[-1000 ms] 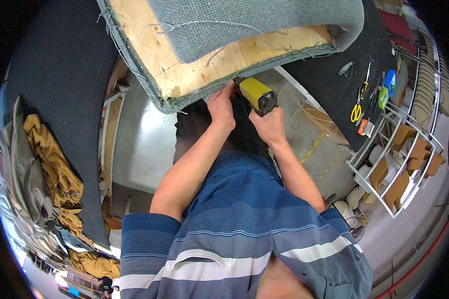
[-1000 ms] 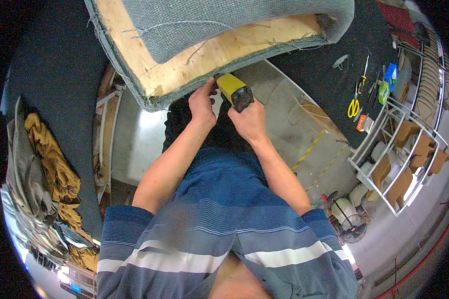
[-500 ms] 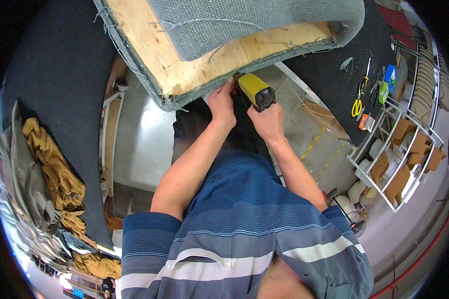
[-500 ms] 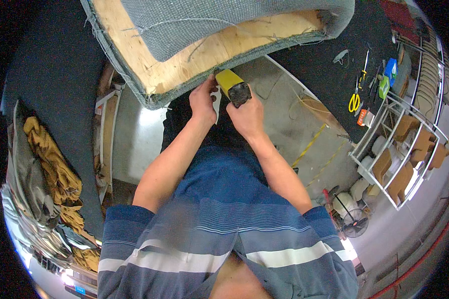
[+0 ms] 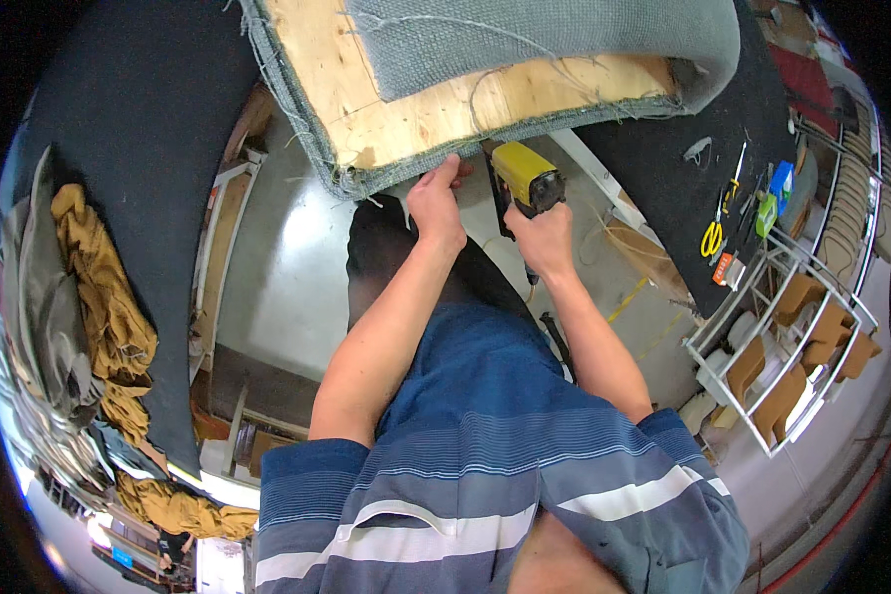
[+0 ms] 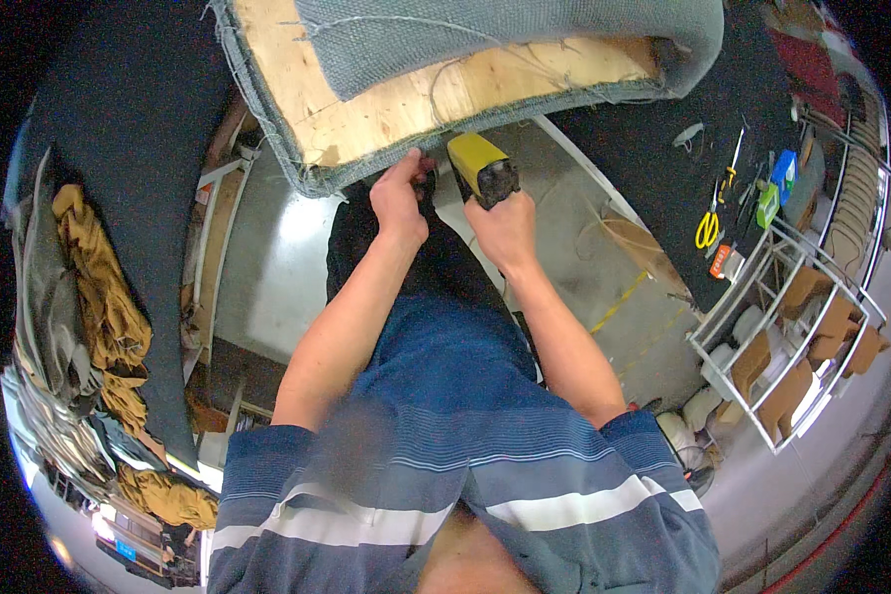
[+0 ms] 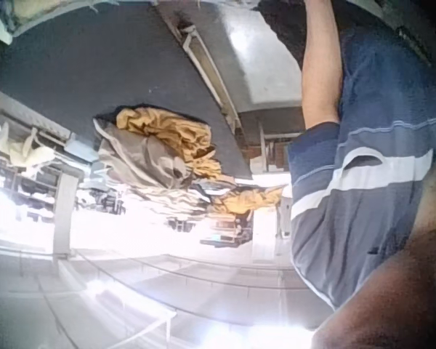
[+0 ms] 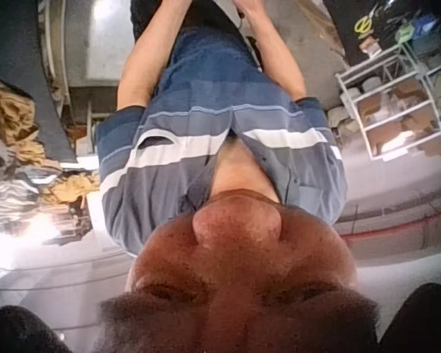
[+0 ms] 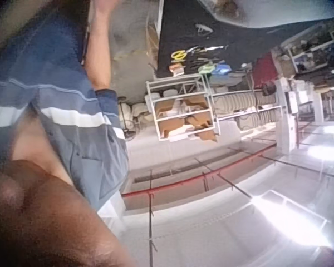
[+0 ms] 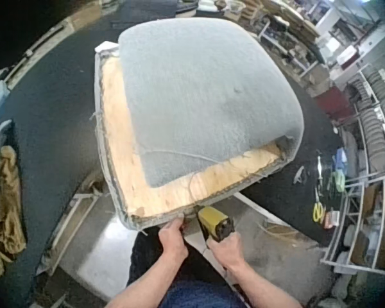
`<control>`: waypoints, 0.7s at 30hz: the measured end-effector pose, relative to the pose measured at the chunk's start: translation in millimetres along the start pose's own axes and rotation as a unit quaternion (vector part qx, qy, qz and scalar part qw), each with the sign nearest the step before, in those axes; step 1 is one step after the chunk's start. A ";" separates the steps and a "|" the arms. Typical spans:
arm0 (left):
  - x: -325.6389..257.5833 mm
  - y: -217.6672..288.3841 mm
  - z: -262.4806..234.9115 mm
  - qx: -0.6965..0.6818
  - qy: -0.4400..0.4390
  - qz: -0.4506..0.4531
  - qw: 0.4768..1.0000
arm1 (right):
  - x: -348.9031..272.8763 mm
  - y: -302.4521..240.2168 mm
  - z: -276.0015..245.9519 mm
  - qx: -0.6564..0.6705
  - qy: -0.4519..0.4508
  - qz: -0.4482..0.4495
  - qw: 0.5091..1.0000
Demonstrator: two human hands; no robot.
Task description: Upholstering the underside of a chair seat using a staple gun.
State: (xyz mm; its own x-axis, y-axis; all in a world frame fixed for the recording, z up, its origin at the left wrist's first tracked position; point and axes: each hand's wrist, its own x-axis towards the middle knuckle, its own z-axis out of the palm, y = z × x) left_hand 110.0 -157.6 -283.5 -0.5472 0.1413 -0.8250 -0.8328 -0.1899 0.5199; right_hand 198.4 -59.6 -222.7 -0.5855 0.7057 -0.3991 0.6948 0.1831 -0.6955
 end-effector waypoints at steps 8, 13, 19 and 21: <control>0.4 4.3 1.9 -0.018 0.001 -0.008 1.000 | -9.4 -1.9 8.6 0.014 0.011 -0.034 0.999; 6.7 2.5 -2.4 -0.039 -0.012 -0.024 0.999 | -11.7 -19.4 7.5 -0.048 -0.014 0.027 0.998; 5.1 6.1 -6.1 -0.015 -0.015 -0.037 0.999 | -11.6 -17.8 15.8 -0.075 0.025 0.029 0.996; 1.7 9.6 -6.3 -0.012 -0.017 -0.028 0.999 | -11.6 -10.7 15.9 -0.045 0.026 0.020 0.998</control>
State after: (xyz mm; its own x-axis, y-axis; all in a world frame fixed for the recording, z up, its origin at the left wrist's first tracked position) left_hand 101.6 -165.3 -281.3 -0.5020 0.1846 -0.8450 -0.8606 -0.2033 0.4669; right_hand 191.1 -80.6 -220.1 -0.5360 0.7475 -0.3924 0.7528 0.2128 -0.6229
